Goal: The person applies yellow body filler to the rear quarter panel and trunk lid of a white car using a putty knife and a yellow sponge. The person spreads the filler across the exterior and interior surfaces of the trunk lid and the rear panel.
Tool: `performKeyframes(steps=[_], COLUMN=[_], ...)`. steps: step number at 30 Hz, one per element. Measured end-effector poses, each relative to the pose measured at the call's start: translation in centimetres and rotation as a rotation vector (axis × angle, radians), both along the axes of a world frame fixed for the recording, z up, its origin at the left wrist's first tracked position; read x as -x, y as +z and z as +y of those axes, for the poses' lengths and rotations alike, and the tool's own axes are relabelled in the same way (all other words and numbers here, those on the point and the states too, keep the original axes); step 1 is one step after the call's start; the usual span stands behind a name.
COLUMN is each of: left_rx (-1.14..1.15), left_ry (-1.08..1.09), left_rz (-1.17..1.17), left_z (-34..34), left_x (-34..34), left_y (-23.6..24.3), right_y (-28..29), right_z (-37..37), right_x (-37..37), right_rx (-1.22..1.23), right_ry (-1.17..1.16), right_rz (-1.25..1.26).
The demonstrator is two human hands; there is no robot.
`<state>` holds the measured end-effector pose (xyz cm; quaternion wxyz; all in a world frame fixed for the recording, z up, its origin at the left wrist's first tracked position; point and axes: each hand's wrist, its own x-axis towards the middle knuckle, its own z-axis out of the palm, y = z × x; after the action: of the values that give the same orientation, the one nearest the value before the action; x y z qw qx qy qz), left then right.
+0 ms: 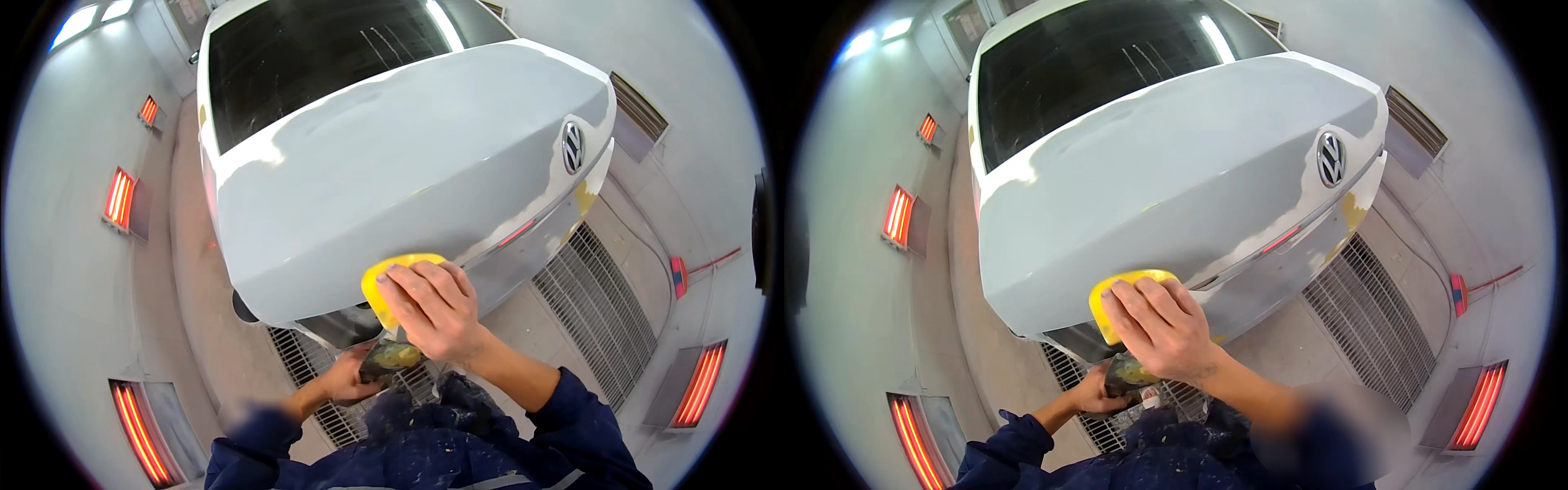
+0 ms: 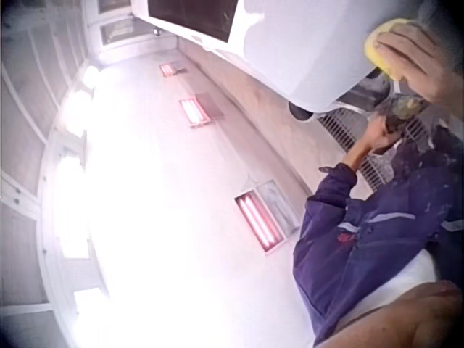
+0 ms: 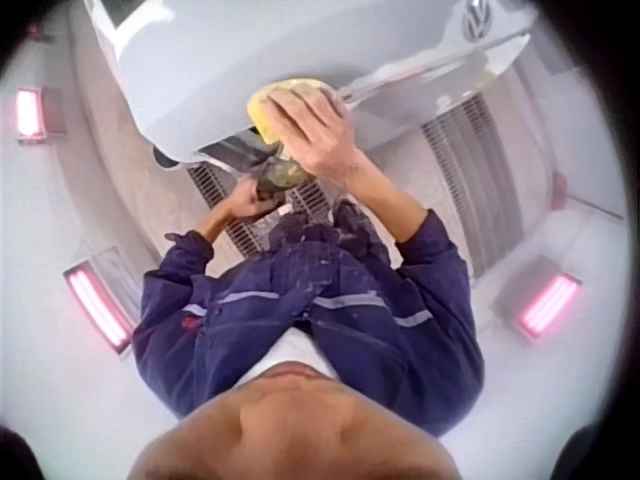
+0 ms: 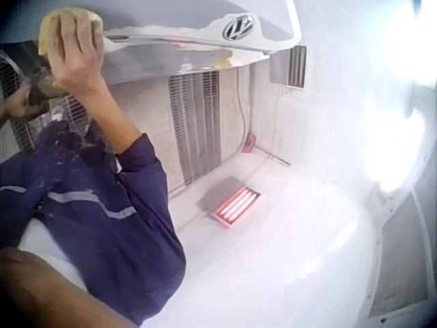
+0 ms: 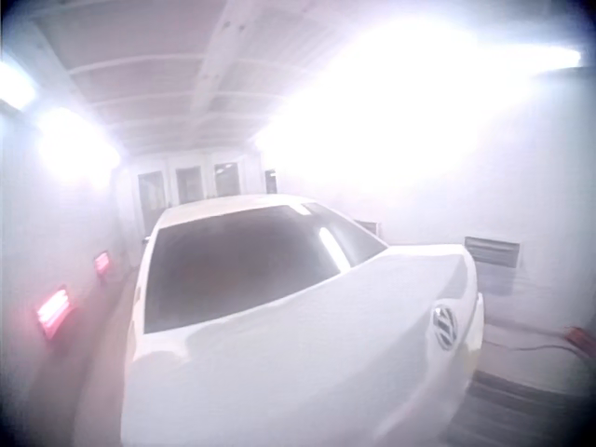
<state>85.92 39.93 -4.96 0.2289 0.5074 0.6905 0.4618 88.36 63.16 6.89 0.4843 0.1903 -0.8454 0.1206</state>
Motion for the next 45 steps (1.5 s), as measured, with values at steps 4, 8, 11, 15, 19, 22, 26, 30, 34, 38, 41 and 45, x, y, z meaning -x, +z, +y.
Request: performKeyframes(steps=[4,8,11,15,19,22,26,30,34,38,41,45], left_rx=[0.008,0.029,0.017,0.015,0.057,0.003,-0.005,-0.015,-0.016,-0.009,0.02,0.089], left_ry=[0.013,0.03,0.015,0.015,-0.009,0.01,-0.009,-0.031,-0.044,-0.062,-0.045,0.008], left_rz=[-0.02,-0.036,-0.046,-0.088,-0.083,-0.083,-0.065,-0.072,-0.054,-0.011,-0.037,-0.061], left_z=[0.1,-0.1,-0.5,-0.3,-0.5,-0.2,0.2,-0.2,-0.7,-0.3,-0.3,-0.9], left_x=[-0.2,-0.4,0.0,0.0,0.2,0.1,0.5,0.3,0.4,0.7,0.6,0.0], left_y=[-0.3,-1.2,-1.6,-1.6,-2.2,-1.0,-1.0,-2.0,-2.1,-1.8,-1.6,-3.7], right_y=[-1.4,-1.5,-0.6,-1.7,-2.5,-0.8,-1.0,-0.3,3.7,5.2,4.7,2.8], right_z=[-0.9,-0.9,-1.1,-1.8,-2.4,-1.9,-2.0,-2.3,1.4,6.1,6.7,6.8], right_x=[1.3,0.7,0.6,0.6,-0.5,-0.3,0.5,-1.4,0.4,4.1,4.7,3.3], right_rx=[-0.03,-0.018,0.004,-0.025,0.055,0.054,0.034,0.317,0.537,0.13,-0.018,0.0], right_ry=[-0.064,-0.027,-0.012,-0.067,-0.037,-0.073,-0.077,0.027,-0.139,-0.089,-0.05,-0.026], right_rz=[-0.024,-0.065,-0.07,-0.053,-0.105,-0.054,-0.11,-0.297,-0.183,-0.102,-0.132,-0.103])
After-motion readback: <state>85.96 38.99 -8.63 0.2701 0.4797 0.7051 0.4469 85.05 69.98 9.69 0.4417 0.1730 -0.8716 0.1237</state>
